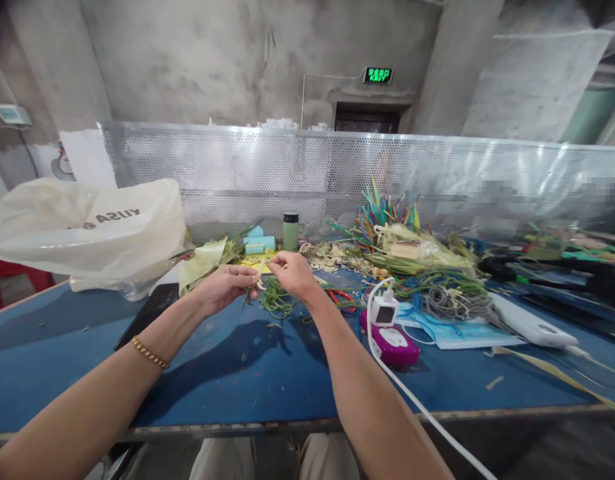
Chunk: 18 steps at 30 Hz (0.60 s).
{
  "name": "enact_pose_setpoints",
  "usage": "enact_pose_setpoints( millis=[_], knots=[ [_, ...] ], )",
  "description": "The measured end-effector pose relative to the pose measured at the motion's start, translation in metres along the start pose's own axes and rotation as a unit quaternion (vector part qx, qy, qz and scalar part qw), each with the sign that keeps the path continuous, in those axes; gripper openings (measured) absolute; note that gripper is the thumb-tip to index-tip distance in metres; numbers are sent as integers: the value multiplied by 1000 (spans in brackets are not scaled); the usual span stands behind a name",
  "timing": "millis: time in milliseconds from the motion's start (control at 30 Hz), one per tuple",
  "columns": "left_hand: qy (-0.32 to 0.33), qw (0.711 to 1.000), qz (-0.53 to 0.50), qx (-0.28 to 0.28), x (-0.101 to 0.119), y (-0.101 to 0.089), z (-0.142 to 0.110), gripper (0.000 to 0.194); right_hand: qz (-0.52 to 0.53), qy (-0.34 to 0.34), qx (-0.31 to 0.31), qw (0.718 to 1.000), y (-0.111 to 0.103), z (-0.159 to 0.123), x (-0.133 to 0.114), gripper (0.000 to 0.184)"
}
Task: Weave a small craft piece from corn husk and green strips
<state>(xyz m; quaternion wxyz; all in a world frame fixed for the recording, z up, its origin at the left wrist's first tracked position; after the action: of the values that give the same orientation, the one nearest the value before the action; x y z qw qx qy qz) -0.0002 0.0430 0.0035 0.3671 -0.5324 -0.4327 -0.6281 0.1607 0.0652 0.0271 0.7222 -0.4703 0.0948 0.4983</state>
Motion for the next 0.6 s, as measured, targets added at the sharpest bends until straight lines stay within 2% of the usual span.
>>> enact_pose_setpoints(
  millis=[33,100,167,233,367,467,600],
  knots=[
    [2,1000,-4,2,0,1,0,13,91,4,-52,994,4,-2,-3,15],
    [9,1000,-9,-3,1,2,-1,13,230,11,-152,961,13,-7,-9,19],
    [16,1000,-5,-12,2,3,-1,14,279,10,-189,941,18,-10,-11,17],
    [20,1000,0,-13,2,2,0,15,261,11,-171,950,21,-8,-8,12],
    [19,1000,-6,8,-1,-2,4,14,147,-19,-111,983,22,-1,2,8],
    [10,1000,-13,23,-3,-5,5,16,63,-61,-52,995,11,5,8,12],
    [-26,998,-1,52,-5,-10,5,22,32,-54,2,998,-7,7,13,22]
  ],
)
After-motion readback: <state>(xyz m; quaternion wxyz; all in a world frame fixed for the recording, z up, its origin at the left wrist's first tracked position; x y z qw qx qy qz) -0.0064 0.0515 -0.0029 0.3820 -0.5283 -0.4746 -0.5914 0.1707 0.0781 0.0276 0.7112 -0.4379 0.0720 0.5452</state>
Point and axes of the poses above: each hand's wrist, its own z-axis towards the middle knuckle, its own y-axis out of the palm, x = y × z, the point moved 3 cm from there along z, towards the middle knuckle, and after that the axes turned 7 degrees about -y, right-handed, at the moved point
